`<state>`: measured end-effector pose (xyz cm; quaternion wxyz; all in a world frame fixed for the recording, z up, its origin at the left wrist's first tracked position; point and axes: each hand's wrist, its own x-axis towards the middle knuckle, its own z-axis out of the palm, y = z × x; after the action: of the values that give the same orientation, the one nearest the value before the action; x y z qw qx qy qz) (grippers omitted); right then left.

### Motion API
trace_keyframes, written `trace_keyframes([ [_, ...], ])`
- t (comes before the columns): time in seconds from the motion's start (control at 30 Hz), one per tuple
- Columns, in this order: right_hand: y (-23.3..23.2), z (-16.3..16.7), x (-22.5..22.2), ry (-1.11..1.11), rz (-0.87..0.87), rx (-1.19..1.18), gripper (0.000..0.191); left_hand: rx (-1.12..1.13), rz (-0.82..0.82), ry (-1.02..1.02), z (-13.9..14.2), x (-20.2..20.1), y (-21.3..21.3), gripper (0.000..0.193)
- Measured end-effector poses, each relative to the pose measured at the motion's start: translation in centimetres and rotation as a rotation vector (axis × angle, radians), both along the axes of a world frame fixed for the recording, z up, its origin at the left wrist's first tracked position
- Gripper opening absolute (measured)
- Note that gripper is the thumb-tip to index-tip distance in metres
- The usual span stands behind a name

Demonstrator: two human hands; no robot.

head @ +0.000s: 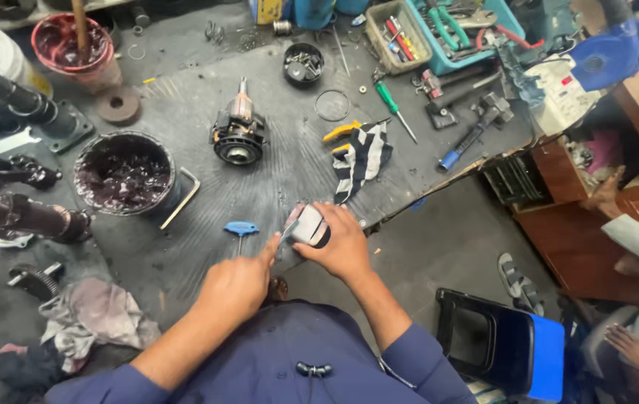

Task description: The person cleans a small metal part by wiping it with a striped cloth and then scraping it with a small blue tool. The person repeatedly wipes and scrapes the same part while holding it in one hand.

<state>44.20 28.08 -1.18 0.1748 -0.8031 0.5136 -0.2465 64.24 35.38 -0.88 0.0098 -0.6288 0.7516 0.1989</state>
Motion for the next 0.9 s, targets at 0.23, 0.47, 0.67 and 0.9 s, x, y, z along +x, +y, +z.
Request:
trace_keyframes([
  [0.23,0.2,-0.3,0.2,-0.004,-0.025,-0.02,0.086,-0.118,-0.045,-0.04,-1.3,-1.0,-0.3,0.083],
  [0.47,0.3,0.0,0.1,-0.004,-0.025,-0.022,0.084,-0.11,-0.065,-0.103,-1.4,-0.9,0.0,0.083],
  [0.67,0.1,-0.3,0.2,0.009,-0.037,-0.026,0.083,-0.114,-0.084,-0.091,-1.0,0.0,0.2,0.084],
  [0.9,0.2,-0.4,0.2,-0.036,-0.019,-0.033,0.083,-0.237,-0.13,-0.053,-1.4,-0.4,-1.0,0.09],
])
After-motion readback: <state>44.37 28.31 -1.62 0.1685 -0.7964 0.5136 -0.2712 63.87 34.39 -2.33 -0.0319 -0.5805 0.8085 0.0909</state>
